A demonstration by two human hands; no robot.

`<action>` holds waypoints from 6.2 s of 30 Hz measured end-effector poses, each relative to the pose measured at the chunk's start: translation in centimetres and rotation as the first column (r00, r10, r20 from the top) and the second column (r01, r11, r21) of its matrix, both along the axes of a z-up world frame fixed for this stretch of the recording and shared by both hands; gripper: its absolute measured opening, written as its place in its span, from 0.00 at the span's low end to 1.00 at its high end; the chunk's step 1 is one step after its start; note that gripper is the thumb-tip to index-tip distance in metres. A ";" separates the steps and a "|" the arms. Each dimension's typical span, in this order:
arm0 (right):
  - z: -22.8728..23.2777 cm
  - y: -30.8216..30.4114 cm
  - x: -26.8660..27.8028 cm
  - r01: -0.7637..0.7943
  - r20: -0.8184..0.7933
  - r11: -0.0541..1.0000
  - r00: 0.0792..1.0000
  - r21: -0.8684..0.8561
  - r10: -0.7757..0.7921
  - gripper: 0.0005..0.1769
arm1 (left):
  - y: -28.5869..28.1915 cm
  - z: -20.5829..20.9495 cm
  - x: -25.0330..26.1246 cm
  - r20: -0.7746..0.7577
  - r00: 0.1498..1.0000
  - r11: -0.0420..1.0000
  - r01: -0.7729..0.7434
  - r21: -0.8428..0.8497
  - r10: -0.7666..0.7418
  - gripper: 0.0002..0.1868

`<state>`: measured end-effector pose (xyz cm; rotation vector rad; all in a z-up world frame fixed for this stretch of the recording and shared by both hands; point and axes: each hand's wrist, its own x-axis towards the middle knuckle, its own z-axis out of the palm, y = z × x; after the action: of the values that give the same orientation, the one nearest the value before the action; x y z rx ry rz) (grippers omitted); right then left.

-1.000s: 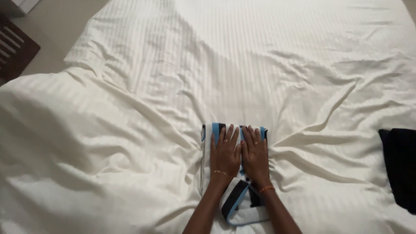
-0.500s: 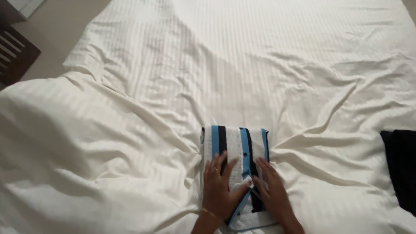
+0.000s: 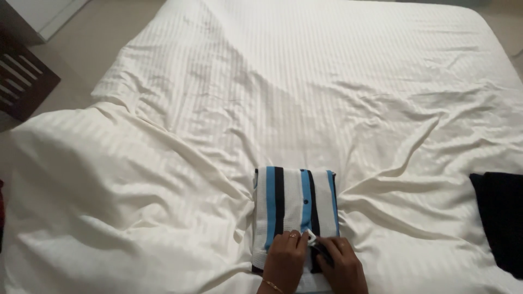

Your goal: Carefully fold a striped shirt on a white bed.

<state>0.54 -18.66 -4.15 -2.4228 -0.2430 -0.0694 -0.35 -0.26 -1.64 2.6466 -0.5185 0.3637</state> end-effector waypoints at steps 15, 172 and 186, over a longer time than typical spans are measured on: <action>-1.2 0.8 1.1 -0.118 -0.155 0.993 0.981 0.007 0.118 0.19 | 1.1 -4.4 0.3 -0.008 0.995 0.994 0.104 -0.025 -0.104 0.10; -2.7 4.8 10.1 0.175 0.055 0.984 0.983 0.041 -0.178 0.36 | 4.3 -5.4 12.0 -0.517 0.856 0.931 -0.192 -0.312 0.003 0.50; -2.6 4.2 12.1 0.137 -0.005 0.989 0.991 0.061 -0.137 0.36 | -1.2 -0.8 9.7 0.066 0.955 0.942 -0.274 -0.194 0.291 0.34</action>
<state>12.64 -14.43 -6.75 -2.3752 -0.0728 -0.1361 9.39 -1.46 -2.44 2.5336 -0.1213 0.5942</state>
